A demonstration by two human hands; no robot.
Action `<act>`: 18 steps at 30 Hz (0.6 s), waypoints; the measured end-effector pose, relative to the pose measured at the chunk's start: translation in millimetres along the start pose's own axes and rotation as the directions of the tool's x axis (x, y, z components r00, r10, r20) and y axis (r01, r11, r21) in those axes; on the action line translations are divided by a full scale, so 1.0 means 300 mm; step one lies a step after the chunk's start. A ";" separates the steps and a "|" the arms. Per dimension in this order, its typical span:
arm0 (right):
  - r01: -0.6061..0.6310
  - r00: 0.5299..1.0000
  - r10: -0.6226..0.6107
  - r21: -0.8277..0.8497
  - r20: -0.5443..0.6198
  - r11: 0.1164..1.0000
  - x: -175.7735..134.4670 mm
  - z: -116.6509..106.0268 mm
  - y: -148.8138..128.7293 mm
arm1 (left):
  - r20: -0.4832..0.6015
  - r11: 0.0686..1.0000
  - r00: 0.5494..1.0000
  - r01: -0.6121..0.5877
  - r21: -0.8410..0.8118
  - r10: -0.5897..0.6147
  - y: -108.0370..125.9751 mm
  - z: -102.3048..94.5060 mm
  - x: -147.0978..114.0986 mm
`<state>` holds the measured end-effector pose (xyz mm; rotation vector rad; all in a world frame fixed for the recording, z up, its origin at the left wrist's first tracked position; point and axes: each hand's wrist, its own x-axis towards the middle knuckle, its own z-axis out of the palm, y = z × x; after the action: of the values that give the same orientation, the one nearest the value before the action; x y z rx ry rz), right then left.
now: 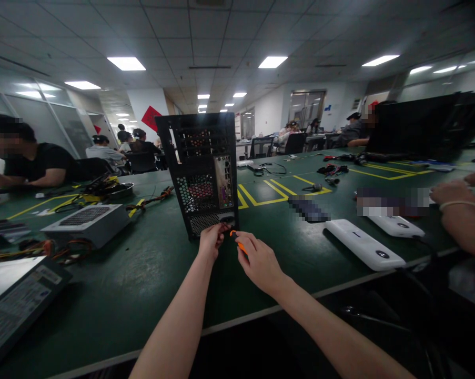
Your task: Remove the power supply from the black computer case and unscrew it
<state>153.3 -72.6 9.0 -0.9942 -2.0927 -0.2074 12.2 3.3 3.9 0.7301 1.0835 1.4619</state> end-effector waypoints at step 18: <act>-0.134 0.974 0.146 0.082 -0.171 0.988 -0.021 -0.014 0.059 | -0.001 0.998 1.000 -0.012 0.064 0.012 -0.015 -0.013 0.016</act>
<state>170.8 -66.1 4.1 -1.0384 -1.8491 -0.1446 9.7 6.9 -2.2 0.7821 1.1334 1.4438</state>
